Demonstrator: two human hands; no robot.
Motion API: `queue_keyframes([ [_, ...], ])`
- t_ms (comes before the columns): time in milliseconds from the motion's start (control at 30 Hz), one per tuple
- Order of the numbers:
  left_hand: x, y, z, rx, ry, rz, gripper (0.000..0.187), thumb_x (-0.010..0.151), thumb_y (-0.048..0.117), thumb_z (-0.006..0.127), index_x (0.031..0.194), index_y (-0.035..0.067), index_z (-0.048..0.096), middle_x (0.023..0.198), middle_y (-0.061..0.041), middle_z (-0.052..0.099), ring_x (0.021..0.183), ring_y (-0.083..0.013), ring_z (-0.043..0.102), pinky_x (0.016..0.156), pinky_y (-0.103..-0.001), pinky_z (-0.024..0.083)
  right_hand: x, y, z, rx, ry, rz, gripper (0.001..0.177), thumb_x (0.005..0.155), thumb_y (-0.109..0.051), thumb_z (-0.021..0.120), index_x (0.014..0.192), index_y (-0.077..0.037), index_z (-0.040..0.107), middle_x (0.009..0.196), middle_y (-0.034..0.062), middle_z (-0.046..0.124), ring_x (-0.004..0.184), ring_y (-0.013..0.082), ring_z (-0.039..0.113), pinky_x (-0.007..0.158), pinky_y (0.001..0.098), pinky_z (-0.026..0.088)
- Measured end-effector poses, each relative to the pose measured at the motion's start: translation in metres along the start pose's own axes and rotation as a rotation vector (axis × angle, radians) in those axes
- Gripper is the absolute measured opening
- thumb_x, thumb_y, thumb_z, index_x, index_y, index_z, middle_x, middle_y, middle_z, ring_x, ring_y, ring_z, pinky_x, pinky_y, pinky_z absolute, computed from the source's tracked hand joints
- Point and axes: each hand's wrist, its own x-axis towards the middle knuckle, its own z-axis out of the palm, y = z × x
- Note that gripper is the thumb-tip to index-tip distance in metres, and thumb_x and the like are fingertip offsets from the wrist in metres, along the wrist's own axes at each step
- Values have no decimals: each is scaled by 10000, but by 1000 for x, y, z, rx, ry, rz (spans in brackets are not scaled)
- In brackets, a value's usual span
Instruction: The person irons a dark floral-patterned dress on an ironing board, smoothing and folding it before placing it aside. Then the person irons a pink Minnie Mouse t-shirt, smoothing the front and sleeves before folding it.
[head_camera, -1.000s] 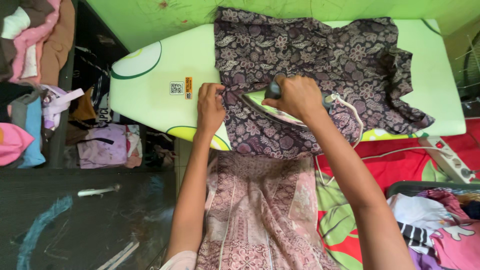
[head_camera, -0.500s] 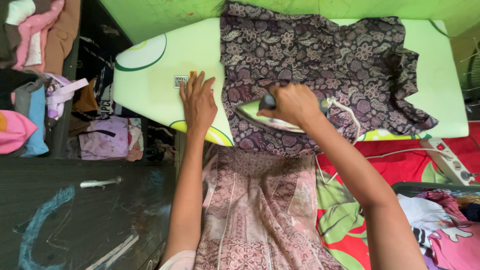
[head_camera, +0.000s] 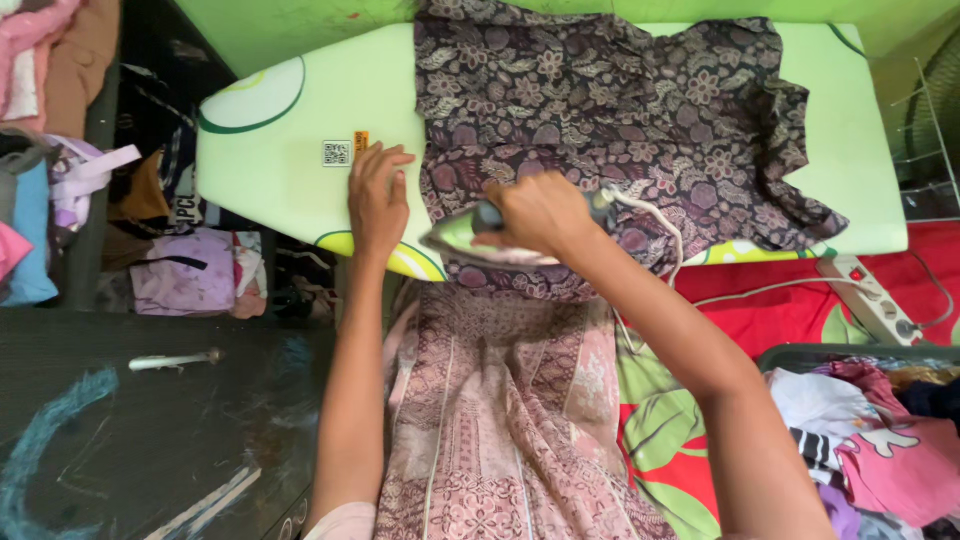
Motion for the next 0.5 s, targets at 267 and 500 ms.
queue_keyframes([
  [267,-26,68,62,162,-216,272,336,1032,123,518,1341,87,645,1504,-141,568,1488,-358,384,1281,-539,186,-86,100,-7,-157,-10,366,644,779,-762,700,994,-156,744,717,166,719,653,369,719,623,492,571],
  [500,-30,78,62,370,-294,287,528,1036,267,532,1504,28,476,1596,-223,396,1514,-384,301,1252,-547,156,-122,161,-11,-179,126,453,662,717,-787,741,894,-150,747,708,161,712,658,361,713,619,479,570],
])
